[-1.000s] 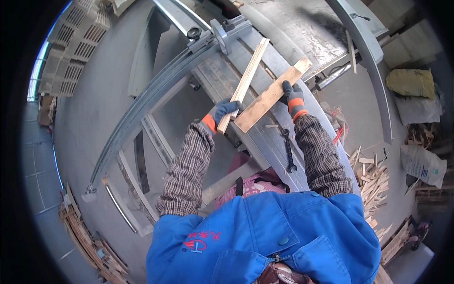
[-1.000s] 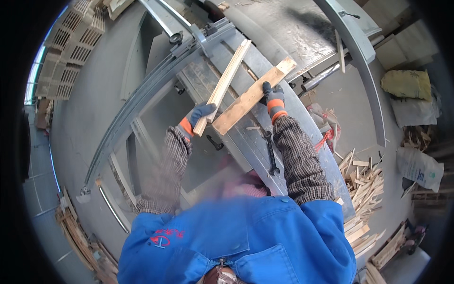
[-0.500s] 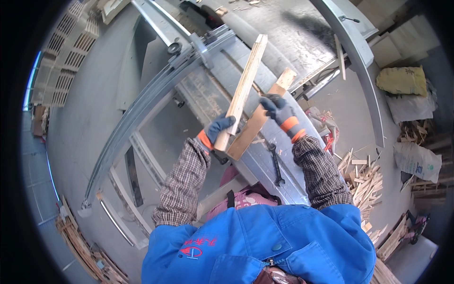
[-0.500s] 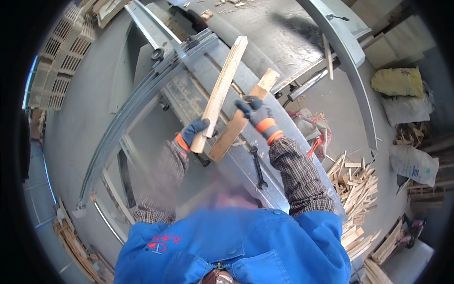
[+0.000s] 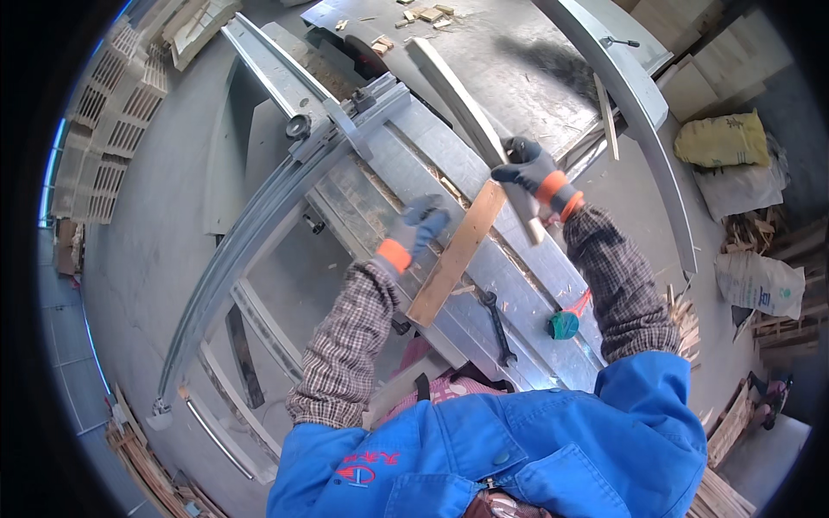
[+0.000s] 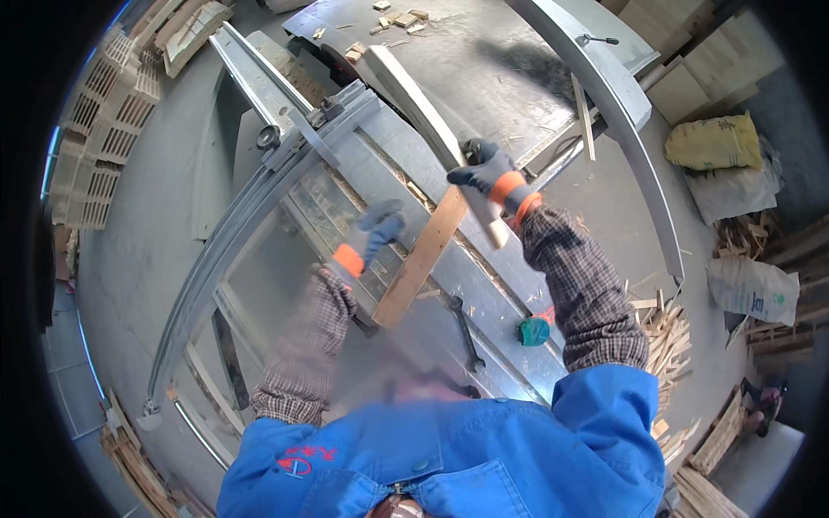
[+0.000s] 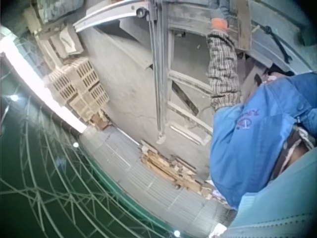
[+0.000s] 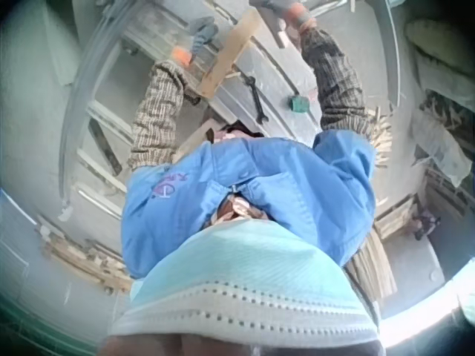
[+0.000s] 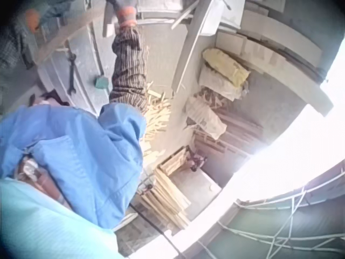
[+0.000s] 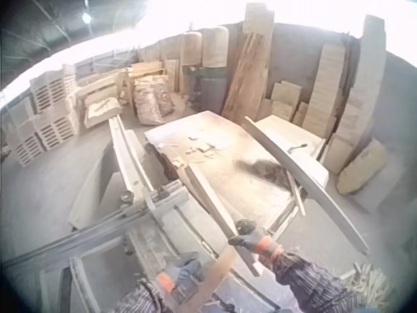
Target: The person uses a table saw to cut multiple wooden planks into smaller pieces. They position each plank, feed it through the saw, and then move the cut pieces aside to a pile on the floor.
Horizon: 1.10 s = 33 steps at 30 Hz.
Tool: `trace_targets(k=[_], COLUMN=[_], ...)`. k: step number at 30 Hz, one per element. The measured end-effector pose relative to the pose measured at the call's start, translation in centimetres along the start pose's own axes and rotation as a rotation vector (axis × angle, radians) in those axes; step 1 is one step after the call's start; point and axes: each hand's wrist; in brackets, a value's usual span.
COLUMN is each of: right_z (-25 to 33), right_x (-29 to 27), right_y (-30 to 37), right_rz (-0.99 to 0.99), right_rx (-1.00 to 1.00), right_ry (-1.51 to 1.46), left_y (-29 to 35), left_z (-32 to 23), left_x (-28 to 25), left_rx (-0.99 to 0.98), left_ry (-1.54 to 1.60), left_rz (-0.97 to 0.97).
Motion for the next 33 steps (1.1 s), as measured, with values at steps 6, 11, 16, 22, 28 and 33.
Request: trace_targets(k=[6,11,16,22,28,33], right_z=[0.3,-3.0,-4.2,-3.2,-3.6,-7.0], right_x=[-5.6,-5.7,-2.9,1.6,4.9,6.6], right_y=[-4.0,-8.6,-14.2,-19.7,-24.0,-24.6], right_rz=[-0.05,0.02,0.108,0.023,-0.032,-0.512], right_rx=[-0.264,-0.349,-0.38,-0.565,-0.359,-0.599], right_ry=[0.586,0.885,0.894,1.009,1.072,0.776], left_y=[-1.4,-2.2,-2.3,-3.4,-5.0,-7.0], left_z=[-2.4,-3.4,-2.5,-1.7,-1.2,-1.6], left_x=[-6.1,-5.5,-2.1,-1.0,-0.8,-0.3], left_rx=[0.184,0.227,0.152,0.068,0.069,0.079], left_ry=[-0.044,-0.249,-0.188,-0.229,-0.219,-0.283], left_rz=[-0.108,-0.161,-0.065,-0.002,-0.029,-0.03])
Point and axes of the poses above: each hand's wrist, its own y-axis away from the middle knuckle, its own x-axis out of the palm, z = x × y, and after that the axes turned 1 degree about -y, right-handed
